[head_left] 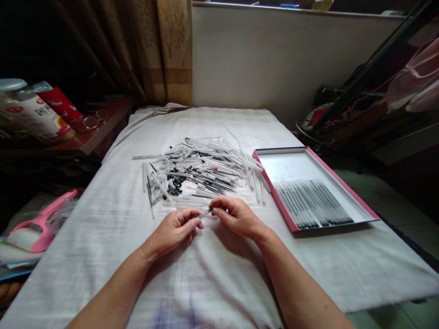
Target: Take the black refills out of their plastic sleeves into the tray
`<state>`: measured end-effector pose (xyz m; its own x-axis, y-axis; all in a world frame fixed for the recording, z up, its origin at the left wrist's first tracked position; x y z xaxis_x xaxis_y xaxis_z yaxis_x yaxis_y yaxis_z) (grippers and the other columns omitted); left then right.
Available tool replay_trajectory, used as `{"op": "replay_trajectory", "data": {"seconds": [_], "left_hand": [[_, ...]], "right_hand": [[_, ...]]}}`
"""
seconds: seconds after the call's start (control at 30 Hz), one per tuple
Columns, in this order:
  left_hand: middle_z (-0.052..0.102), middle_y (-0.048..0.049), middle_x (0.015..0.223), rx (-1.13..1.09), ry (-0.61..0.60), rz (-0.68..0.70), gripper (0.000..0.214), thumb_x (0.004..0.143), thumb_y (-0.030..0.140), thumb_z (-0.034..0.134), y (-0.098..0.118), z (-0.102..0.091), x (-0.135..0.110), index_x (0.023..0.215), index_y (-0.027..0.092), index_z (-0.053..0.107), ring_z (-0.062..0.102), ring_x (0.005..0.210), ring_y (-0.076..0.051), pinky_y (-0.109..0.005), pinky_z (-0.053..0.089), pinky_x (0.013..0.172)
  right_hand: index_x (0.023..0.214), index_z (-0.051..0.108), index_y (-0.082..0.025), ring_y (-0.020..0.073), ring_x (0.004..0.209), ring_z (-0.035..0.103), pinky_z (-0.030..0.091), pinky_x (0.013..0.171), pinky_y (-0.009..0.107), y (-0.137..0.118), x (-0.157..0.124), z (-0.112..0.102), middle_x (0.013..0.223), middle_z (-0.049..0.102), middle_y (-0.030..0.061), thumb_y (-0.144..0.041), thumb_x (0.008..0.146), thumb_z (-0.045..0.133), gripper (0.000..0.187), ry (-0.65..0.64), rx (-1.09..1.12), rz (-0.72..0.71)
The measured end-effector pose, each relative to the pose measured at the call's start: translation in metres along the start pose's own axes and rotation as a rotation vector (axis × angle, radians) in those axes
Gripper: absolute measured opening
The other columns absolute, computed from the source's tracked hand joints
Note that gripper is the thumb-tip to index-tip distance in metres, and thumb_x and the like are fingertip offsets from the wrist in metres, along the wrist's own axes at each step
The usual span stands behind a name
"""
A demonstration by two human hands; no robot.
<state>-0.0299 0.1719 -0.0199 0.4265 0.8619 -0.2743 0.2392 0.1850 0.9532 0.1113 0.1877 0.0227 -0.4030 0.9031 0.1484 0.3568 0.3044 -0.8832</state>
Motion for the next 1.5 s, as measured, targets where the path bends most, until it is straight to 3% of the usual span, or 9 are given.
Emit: {"op": "replay_trajectory", "data": {"seconds": [0.13,0.27,0.47,0.63,0.77,0.97,1.3,1.5], "left_hand": [[0.07,-0.0046,0.08,-0.001,0.009,0.002,0.044,0.081,0.052,0.064,0.001,0.0,-0.001,0.103,0.015,0.062,0.053,0.048,-0.008,-0.021,0.041,0.046],[0.07,-0.0047,0.08,0.006,0.007,-0.001,0.043,0.081,0.052,0.064,0.0,0.0,0.0,0.102,0.015,0.062,0.053,0.048,-0.008,-0.02,0.04,0.046],[0.07,-0.0049,0.08,0.002,-0.006,0.013,0.042,0.082,0.051,0.063,0.001,0.001,0.0,0.103,0.015,0.062,0.053,0.048,-0.008,-0.02,0.041,0.047],[0.07,-0.0048,0.08,-0.006,0.001,-0.004,0.043,0.081,0.052,0.063,0.002,0.001,-0.001,0.102,0.015,0.062,0.053,0.048,-0.008,-0.021,0.041,0.046],[0.07,-0.0044,0.08,-0.019,0.012,-0.011,0.044,0.079,0.052,0.065,0.002,-0.001,0.0,0.103,0.015,0.062,0.053,0.047,-0.008,-0.021,0.041,0.045],[0.07,-0.0045,0.079,-0.032,0.008,-0.012,0.046,0.078,0.054,0.067,0.002,0.0,0.0,0.101,0.015,0.062,0.054,0.047,-0.008,-0.02,0.04,0.045],[0.071,-0.0056,0.081,-0.04,0.015,-0.014,0.045,0.077,0.051,0.068,0.001,0.0,0.0,0.102,0.014,0.063,0.055,0.049,-0.008,-0.021,0.042,0.047],[0.071,-0.0054,0.08,-0.053,0.035,-0.039,0.048,0.073,0.05,0.071,0.0,-0.002,-0.001,0.102,0.014,0.063,0.056,0.05,-0.009,-0.021,0.042,0.047]], "right_hand": [[0.081,0.063,-0.019,0.0119,0.067,0.054,0.039,0.063,0.023,0.001,0.002,0.004,0.072,0.063,-0.0006,-0.022,0.089,0.051,0.014,0.017,-0.124,0.004],[0.066,0.058,-0.019,0.011,0.058,0.048,0.034,0.057,0.023,0.006,0.002,0.006,0.06,0.056,-0.0018,-0.031,0.093,0.049,0.031,0.043,-0.209,0.04],[0.099,0.064,-0.02,0.0126,0.069,0.056,0.041,0.064,0.023,-0.001,-0.001,0.003,0.081,0.066,0.0011,-0.023,0.088,0.053,0.015,-0.007,-0.055,0.002],[0.085,0.063,-0.02,0.0118,0.066,0.053,0.039,0.062,0.022,0.0,0.001,0.004,0.073,0.063,-0.0009,-0.023,0.089,0.053,0.012,0.006,-0.108,-0.004],[0.066,0.058,-0.019,0.0103,0.056,0.046,0.032,0.055,0.022,0.004,0.001,0.007,0.059,0.055,-0.0025,-0.032,0.093,0.05,0.031,0.027,-0.227,-0.001],[0.093,0.064,-0.019,0.0128,0.068,0.057,0.04,0.063,0.023,-0.001,0.001,0.001,0.078,0.067,0.0009,-0.022,0.089,0.052,0.013,0.022,-0.125,0.006],[0.08,0.061,-0.02,0.0133,0.065,0.054,0.038,0.063,0.024,0.002,0.002,0.007,0.071,0.062,0.0004,-0.027,0.093,0.048,0.019,0.06,-0.247,0.007],[0.086,0.061,-0.02,0.0133,0.069,0.057,0.039,0.065,0.023,0.002,0.001,0.008,0.075,0.064,0.0008,-0.028,0.094,0.047,0.018,0.007,-0.248,0.006]]}}
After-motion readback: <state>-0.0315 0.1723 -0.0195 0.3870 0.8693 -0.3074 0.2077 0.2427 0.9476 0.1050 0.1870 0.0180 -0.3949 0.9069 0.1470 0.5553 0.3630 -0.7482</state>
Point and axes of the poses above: each hand's wrist, its own x-axis towards the middle knuckle, its own z-axis out of the palm, y = z × x, the point moved 9 cm from there along x, towards the middle knuckle
